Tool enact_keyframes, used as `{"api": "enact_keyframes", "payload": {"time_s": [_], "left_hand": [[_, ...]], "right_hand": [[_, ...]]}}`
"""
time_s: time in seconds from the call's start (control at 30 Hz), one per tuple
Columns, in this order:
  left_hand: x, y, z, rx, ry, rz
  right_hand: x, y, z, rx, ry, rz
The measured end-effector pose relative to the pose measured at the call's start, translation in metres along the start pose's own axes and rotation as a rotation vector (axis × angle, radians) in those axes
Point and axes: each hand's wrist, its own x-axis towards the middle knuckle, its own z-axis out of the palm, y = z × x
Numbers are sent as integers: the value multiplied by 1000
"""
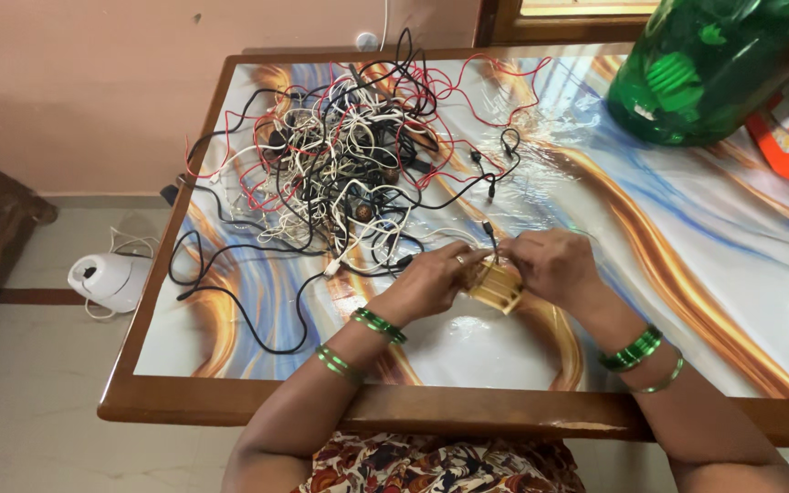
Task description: The person sits on the floor and untangles a large pile of mixed electrical wires and cables. They separate individual strands, straighten them, and occasionally connect plugs to a small yellow power bank to test functionality. The person handles the cables one by one, moving them from a tangled heap into a more organized state on the floor.
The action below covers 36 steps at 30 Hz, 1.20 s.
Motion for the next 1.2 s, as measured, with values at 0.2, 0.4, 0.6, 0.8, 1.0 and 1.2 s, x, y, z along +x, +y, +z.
{"api": "enact_keyframes", "payload": {"time_s": [0.2, 0.4, 0.6, 0.8, 1.0, 1.2], "left_hand": [[1, -13, 1, -731, 56, -128], [7, -14, 4, -703, 408, -302], [4, 0, -10, -127, 567, -305], [0, 2, -5, 93, 466, -149], [-3, 5, -8, 267, 123, -104], [-6, -8, -6, 40, -42, 58]], "right_hand": [[-12, 38, 42, 401, 0, 251], [-23, 6, 71, 244, -234, 314], [-16, -19, 43, 200, -140, 51], [-10, -33, 12, 38, -80, -45], [0, -31, -4, -60, -66, -138], [7, -20, -11, 34, 53, -74]]}}
